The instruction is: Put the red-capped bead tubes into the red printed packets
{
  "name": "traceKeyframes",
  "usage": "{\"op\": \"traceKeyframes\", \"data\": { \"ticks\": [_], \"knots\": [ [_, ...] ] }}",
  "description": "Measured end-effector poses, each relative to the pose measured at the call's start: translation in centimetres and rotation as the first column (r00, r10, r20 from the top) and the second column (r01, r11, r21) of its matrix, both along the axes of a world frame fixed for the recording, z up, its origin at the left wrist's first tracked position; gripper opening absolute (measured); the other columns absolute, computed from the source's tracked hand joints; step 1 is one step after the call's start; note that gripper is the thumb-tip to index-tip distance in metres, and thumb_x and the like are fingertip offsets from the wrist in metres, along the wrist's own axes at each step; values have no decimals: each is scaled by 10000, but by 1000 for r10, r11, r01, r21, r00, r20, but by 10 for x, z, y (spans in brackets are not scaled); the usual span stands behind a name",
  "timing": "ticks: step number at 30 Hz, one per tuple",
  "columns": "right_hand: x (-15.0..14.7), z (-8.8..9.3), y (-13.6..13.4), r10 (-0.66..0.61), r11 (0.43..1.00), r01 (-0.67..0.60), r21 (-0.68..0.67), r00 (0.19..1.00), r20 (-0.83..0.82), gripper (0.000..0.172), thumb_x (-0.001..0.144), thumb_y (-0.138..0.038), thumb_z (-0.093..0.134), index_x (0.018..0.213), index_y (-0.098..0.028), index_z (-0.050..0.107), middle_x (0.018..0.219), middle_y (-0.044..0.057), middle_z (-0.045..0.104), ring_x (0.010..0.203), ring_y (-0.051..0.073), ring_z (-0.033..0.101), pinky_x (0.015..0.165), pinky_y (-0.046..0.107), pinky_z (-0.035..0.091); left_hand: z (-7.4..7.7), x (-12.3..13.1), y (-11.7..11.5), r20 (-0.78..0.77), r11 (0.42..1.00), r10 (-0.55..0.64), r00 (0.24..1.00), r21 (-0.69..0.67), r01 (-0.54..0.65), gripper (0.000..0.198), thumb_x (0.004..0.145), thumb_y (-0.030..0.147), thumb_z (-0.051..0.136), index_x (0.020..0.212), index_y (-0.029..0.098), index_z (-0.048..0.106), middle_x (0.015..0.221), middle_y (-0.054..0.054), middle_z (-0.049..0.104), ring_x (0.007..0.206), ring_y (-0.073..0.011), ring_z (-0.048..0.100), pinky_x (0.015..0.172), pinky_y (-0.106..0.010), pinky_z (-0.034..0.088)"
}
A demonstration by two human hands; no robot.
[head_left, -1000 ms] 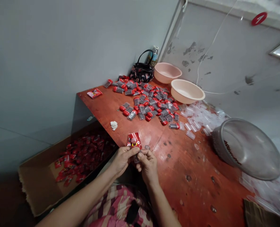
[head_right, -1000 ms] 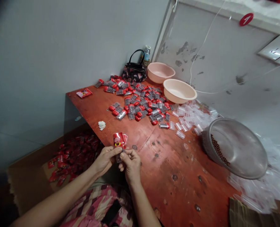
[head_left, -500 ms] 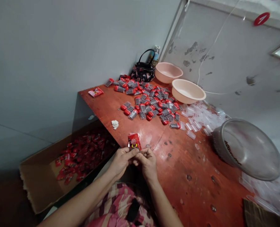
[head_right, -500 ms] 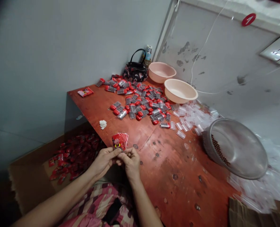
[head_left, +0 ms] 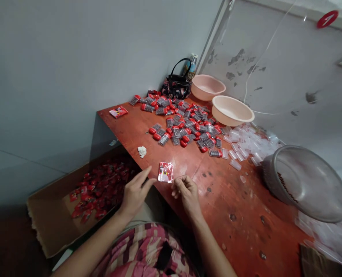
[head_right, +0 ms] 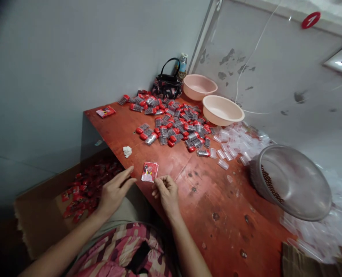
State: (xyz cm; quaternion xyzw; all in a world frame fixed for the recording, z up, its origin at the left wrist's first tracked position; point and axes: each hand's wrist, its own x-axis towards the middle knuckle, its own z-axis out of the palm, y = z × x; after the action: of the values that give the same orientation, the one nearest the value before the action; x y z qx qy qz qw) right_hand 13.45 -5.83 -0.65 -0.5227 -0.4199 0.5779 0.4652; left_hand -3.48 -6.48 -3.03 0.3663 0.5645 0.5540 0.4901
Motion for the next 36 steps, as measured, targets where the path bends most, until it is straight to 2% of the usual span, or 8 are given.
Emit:
{"op": "traceKeyframes", "data": {
  "ticks": [3, 5, 12, 16, 20, 26, 31, 36],
  "knots": [
    [-2, -2, -1, 13, 1000, -13, 5, 1000, 22, 225, 771, -365, 547, 694, -158, 500, 541, -34, 544, 393, 61, 467, 388, 161, 363, -4, 18, 22, -514, 940, -105, 852, 228, 253, 356, 658, 252, 650, 1014, 258, 629, 1228, -64, 519, 1221, -294, 323, 1032, -452, 162],
    [-3, -4, -1, 22, 1000, -22, 7, 999, 34, 214, 774, -354, 544, 701, -156, 506, 550, -31, 548, 392, 60, 462, 383, 161, 355, -10, 23, 33, -668, 921, -65, 741, 246, 303, 296, 708, 243, 596, 1001, 262, 636, 1207, -70, 534, 1225, -303, 312, 1021, -501, 127],
    [3, -9, 14, -30, 993, 10, 120, 985, 169, 181, 764, -343, 543, 768, -162, 561, 653, -11, 577, 579, 110, 534, 535, 208, 426, -24, 27, 41, -743, 923, -1, 669, 257, 287, 252, 778, 222, 490, 970, 283, 643, 1075, -38, 627, 1169, -260, 399, 1003, -511, 153],
    [-3, -13, 30, -119, 983, 92, 161, 978, 170, 229, 721, -332, 592, 885, -174, 564, 802, 14, 615, 740, 138, 568, 677, 248, 441, -16, 31, 36, -661, 911, 34, 749, 329, 249, 260, 791, 219, 469, 981, 269, 639, 1070, -38, 630, 1166, -237, 407, 1009, -478, 177],
    [-7, -10, 40, -94, 990, 97, 100, 995, -33, 298, 684, -289, 634, 941, -179, 532, 645, -40, 574, 596, 106, 553, 595, 225, 438, -1, 34, 27, -497, 901, -8, 868, 373, 221, 248, 757, 226, 533, 972, 269, 649, 1133, -34, 595, 1175, -234, 399, 1018, -412, 205],
    [-5, 2, 47, -4, 999, 11, 37, 984, -178, 321, 635, -244, 674, 912, -177, 526, 570, -63, 549, 479, 82, 507, 497, 197, 401, 6, 25, 23, 24, 979, -200, 980, 41, 199, 311, 706, 328, 594, 990, 208, 639, 982, -41, 656, 915, -248, 584, 812, -348, 447],
    [-17, 9, 81, 124, 980, -162, 114, 951, 284, 229, 696, -386, 593, 751, -164, 578, 580, -6, 582, 522, 133, 540, 518, 239, 401, 1, 14, 26, 259, 969, -186, 948, -109, 220, 212, 657, 336, 641, 598, 133, 657, 616, -31, 649, 630, -182, 603, 651, -306, 497],
    [-46, 13, 142, -61, 992, -60, 114, 564, 824, 432, 724, -545, 481, 681, -136, 615, 723, 146, 642, 783, 271, 595, 691, 348, 403, 2, 3, 26, 356, 978, 2, 935, -195, 72, 194, 594, 293, 699, 549, 112, 644, 551, -36, 632, 543, -130, 572, 566, -240, 481]
  ]
}}
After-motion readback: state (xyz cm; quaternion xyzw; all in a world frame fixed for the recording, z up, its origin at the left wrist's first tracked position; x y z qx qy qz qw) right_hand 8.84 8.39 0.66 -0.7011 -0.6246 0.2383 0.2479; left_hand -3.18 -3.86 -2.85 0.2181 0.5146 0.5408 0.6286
